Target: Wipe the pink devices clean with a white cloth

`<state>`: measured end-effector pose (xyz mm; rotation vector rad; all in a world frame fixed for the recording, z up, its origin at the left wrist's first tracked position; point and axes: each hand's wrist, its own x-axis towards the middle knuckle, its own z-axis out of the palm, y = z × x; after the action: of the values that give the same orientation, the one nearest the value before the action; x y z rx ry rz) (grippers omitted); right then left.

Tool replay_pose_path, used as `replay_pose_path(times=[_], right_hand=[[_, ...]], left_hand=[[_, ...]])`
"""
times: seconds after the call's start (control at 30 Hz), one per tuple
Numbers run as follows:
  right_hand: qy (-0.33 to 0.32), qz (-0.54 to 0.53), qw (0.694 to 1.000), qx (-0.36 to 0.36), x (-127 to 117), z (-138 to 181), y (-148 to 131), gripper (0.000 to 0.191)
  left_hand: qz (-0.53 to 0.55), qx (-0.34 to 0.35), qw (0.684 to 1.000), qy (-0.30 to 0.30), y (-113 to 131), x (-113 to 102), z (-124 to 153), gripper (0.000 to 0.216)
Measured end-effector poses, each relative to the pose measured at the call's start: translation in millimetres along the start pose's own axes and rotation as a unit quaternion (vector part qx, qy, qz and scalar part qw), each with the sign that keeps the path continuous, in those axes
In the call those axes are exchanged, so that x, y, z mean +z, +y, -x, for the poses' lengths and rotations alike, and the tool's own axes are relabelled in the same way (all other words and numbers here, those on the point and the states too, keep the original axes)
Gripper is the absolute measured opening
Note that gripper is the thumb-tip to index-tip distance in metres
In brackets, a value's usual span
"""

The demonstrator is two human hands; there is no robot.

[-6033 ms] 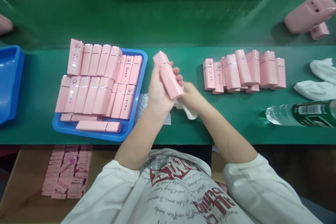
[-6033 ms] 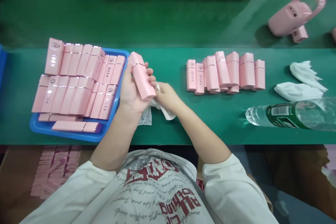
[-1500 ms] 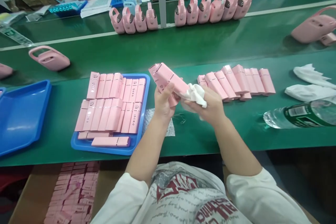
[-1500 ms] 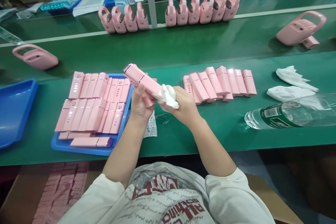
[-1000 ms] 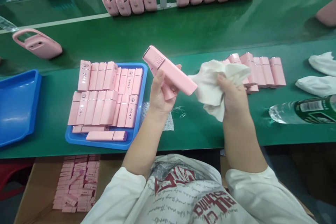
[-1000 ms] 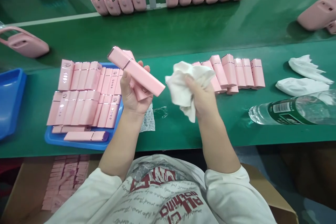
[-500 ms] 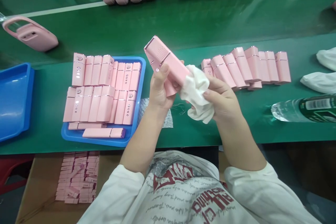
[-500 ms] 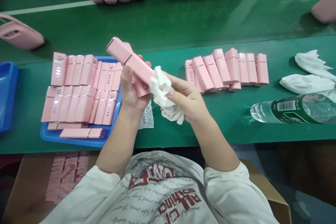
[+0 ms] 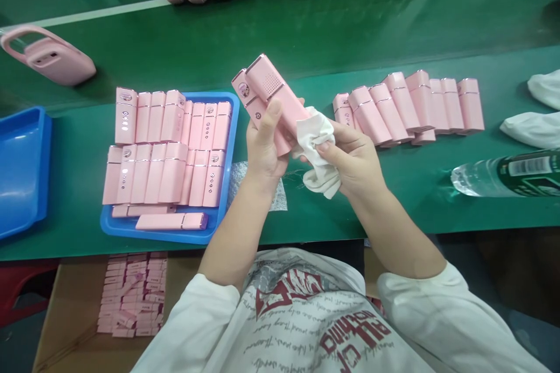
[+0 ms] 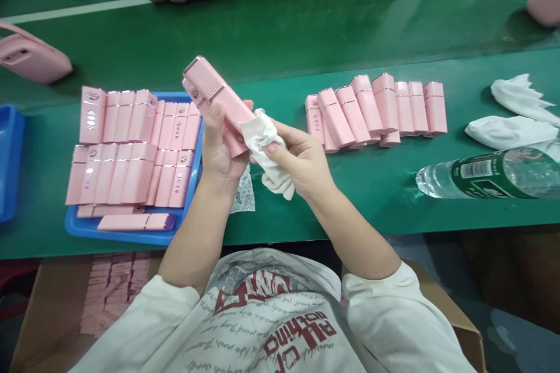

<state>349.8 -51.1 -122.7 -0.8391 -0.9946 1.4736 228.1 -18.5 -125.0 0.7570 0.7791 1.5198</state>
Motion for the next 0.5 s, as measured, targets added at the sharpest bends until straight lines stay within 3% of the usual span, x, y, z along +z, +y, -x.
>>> replay_pose_path(times=[0.13, 0.3, 0.4, 0.5], right_hand=[[0.020, 0.007, 1.000, -0.010, 3, 2, 1, 0.036], [-0.005, -0.059, 0.998, 0.009, -1, -4, 2, 0.025], [0.052, -0.128, 0.990, 0.026, -6, -12, 0, 0.027], [0.090, -0.157, 0.983, 0.042, -10, -17, -2, 0.030]], left_hand=[[0.003, 0.041, 0.999, 0.003, -1, 3, 1, 0.038], [0.034, -0.007, 0.999, 0.006, 8, 2, 1, 0.045], [0.049, -0.058, 0.997, 0.024, 16, 1, 0, 0.049], [0.044, -0.060, 0.996, 0.042, 21, 2, 1, 0.049]])
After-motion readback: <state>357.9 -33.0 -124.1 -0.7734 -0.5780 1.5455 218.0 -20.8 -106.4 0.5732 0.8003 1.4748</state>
